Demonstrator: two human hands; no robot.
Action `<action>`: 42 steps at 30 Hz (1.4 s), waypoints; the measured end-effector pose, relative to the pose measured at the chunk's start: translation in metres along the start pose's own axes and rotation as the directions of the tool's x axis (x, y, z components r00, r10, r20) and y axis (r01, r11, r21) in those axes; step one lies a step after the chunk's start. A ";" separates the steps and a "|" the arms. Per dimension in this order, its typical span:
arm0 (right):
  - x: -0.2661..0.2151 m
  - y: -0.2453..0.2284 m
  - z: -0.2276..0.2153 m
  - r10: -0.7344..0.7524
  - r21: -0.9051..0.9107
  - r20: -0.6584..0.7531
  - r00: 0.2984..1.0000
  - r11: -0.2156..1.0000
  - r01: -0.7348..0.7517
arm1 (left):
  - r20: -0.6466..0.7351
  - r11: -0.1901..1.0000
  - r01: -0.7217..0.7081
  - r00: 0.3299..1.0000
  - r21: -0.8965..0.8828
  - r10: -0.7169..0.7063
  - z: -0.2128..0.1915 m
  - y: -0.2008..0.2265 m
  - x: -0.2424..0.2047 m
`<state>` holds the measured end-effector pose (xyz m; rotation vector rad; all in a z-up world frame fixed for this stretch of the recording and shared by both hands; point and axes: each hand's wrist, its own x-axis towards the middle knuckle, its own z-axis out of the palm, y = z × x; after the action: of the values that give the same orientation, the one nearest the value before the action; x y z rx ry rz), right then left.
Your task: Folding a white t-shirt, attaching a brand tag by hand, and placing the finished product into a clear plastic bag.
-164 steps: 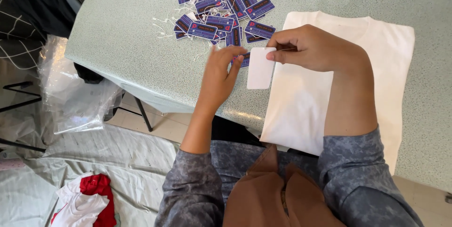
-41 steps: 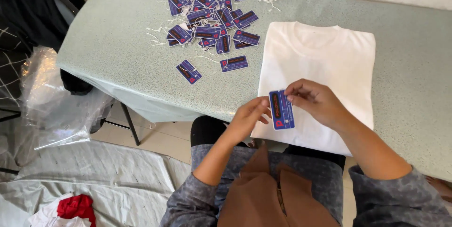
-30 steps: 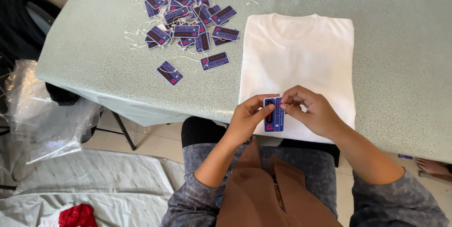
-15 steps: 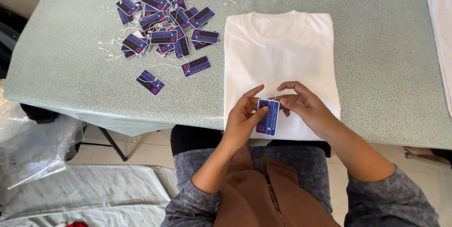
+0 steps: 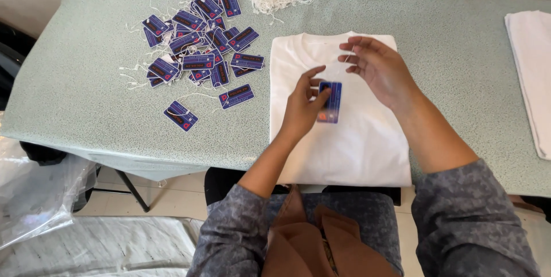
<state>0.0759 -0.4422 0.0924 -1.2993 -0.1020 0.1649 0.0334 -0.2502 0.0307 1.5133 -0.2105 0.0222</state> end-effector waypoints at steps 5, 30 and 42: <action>0.043 -0.036 -0.001 -0.115 -0.018 -0.092 0.989 0.993 0.114 | -0.006 0.999 -0.047 0.999 -0.020 0.047 0.006 0.030 0.058; 0.083 0.040 -0.050 0.034 -0.987 -0.024 0.999 0.157 -0.029 | 0.081 0.268 -0.069 0.996 0.961 -0.033 0.011 -0.047 0.128; 0.098 0.093 -0.042 -0.389 -0.898 0.239 0.890 0.259 0.354 | -0.080 0.510 0.066 0.997 0.858 0.006 -0.014 -0.066 0.158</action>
<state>0.1735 -0.4405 -0.0102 -2.4170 -0.5550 -0.4247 0.1998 -0.2583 -0.0114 2.5416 -0.1058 0.1821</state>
